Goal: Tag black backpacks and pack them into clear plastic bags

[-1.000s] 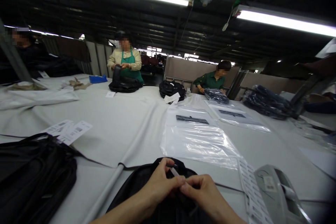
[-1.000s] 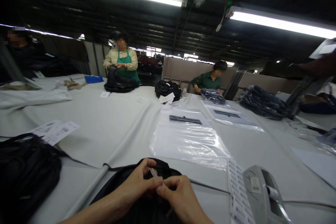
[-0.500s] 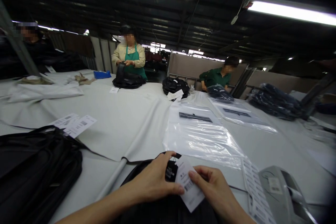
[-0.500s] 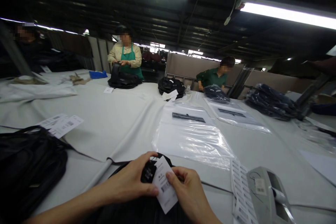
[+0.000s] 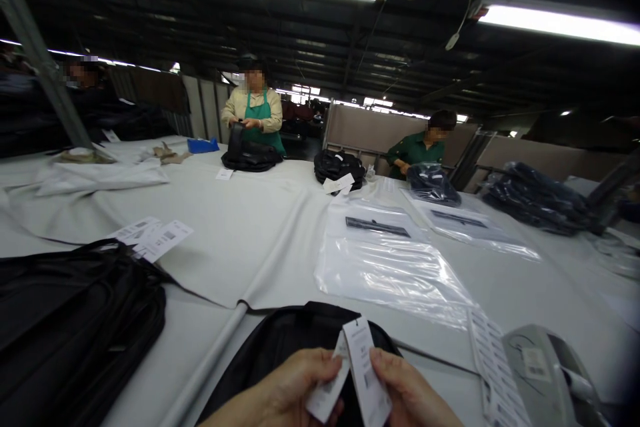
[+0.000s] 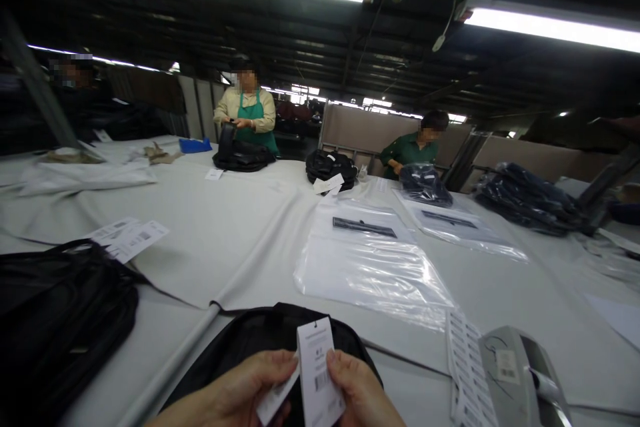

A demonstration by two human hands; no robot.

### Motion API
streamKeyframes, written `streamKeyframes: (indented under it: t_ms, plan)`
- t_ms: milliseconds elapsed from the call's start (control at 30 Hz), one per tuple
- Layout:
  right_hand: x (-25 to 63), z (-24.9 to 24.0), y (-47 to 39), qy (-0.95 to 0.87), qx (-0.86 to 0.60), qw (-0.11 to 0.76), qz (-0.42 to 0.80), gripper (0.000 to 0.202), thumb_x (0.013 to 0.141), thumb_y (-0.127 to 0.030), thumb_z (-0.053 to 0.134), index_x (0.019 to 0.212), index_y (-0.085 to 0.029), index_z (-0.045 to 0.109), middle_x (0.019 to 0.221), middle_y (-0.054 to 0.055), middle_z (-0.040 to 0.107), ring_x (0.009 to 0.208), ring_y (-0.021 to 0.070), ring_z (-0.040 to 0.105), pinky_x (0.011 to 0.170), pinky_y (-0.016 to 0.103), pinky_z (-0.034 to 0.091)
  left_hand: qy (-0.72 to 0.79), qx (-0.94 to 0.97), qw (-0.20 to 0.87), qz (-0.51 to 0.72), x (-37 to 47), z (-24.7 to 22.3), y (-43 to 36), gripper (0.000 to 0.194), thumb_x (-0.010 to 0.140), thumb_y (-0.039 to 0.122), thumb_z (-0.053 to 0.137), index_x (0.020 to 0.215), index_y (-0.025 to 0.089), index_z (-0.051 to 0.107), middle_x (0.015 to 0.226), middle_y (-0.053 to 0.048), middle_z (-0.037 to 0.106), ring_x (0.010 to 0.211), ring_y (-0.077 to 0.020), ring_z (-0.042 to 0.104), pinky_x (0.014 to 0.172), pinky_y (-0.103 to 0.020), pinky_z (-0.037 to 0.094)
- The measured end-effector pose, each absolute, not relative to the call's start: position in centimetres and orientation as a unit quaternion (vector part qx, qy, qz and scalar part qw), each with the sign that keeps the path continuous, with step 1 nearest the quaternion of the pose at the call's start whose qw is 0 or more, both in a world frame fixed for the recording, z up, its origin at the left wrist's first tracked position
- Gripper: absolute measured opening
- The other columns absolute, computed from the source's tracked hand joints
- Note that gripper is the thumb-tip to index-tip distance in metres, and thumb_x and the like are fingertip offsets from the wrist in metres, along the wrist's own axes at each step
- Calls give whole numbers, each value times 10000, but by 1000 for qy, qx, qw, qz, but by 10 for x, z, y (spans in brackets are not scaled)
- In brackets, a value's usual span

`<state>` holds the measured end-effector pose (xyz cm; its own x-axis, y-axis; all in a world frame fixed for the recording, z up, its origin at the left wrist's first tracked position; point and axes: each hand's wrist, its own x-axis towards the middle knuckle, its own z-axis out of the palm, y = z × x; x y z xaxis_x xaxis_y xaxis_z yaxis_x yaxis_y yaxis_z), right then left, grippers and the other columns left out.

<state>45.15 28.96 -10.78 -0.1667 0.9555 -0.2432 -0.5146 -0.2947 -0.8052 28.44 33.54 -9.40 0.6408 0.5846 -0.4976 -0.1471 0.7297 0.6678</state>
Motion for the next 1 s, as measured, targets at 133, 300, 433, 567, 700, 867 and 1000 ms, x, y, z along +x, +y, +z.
streamKeyframes:
  t_ms: [133, 300, 433, 567, 700, 867, 1000]
  plan:
    - [444, -122, 288, -257, -416, 558, 671, 396, 632, -478, 764, 745, -112, 664, 653, 66, 684, 583, 165, 628, 594, 271, 483, 384, 395, 764, 335, 295, -111, 325, 441, 528, 412, 814, 659, 176, 465, 604, 11, 557, 575, -145, 567, 535, -234, 432]
    - [452, -127, 287, -236, -471, 583, 618, 400, 630, -497, 758, 721, -126, 641, 662, 58, 689, 570, 152, 623, 539, 232, 466, 458, 514, 614, 385, 286, -117, 336, 430, 628, 426, 726, 646, 203, 359, 463, 64, 465, 420, -90, 428, 416, -187, 268]
    - [447, -142, 285, -295, -517, 562, 574, 467, 643, -572, 714, 661, -117, 613, 593, 70, 671, 490, 137, 589, 469, 217, 428, 418, 524, 654, 351, 286, -113, 330, 352, 667, 422, 682, 832, 181, 488, 529, 32, 548, 461, -114, 479, 452, -204, 322]
    - [437, -153, 284, -304, -537, 561, 552, 491, 627, -592, 714, 712, -117, 621, 607, 83, 679, 503, 155, 604, 483, 234, 446, 350, 487, 722, 344, 286, -108, 318, 355, 777, 477, 555, 922, 152, 570, 678, -30, 612, 606, -161, 569, 594, -267, 438]
    - [434, -148, 284, -292, -483, 560, 606, 580, 556, -514, 795, 948, -121, 626, 603, 65, 682, 513, 190, 628, 525, 278, 476, 351, 603, 644, 314, 275, -98, 321, 419, 768, 536, 578, 908, 142, 614, 750, -59, 639, 640, -182, 574, 636, -286, 446]
    - [439, -128, 285, -341, -462, 520, 632, 487, 584, -452, 794, 871, -84, 655, 665, 98, 695, 594, 199, 658, 572, 266, 479, 430, 779, 311, 334, 270, -65, 368, 409, 828, 536, 482, 859, 171, 664, 837, -82, 640, 804, -234, 553, 741, -325, 404]
    - [443, -117, 297, -361, -510, 514, 588, 466, 625, -472, 758, 871, -98, 631, 700, 91, 703, 591, 193, 659, 582, 278, 495, 333, 874, 288, 206, 292, -54, 421, 319, 687, 380, 674, 954, 206, 683, 956, -79, 656, 866, -256, 569, 764, -320, 421]
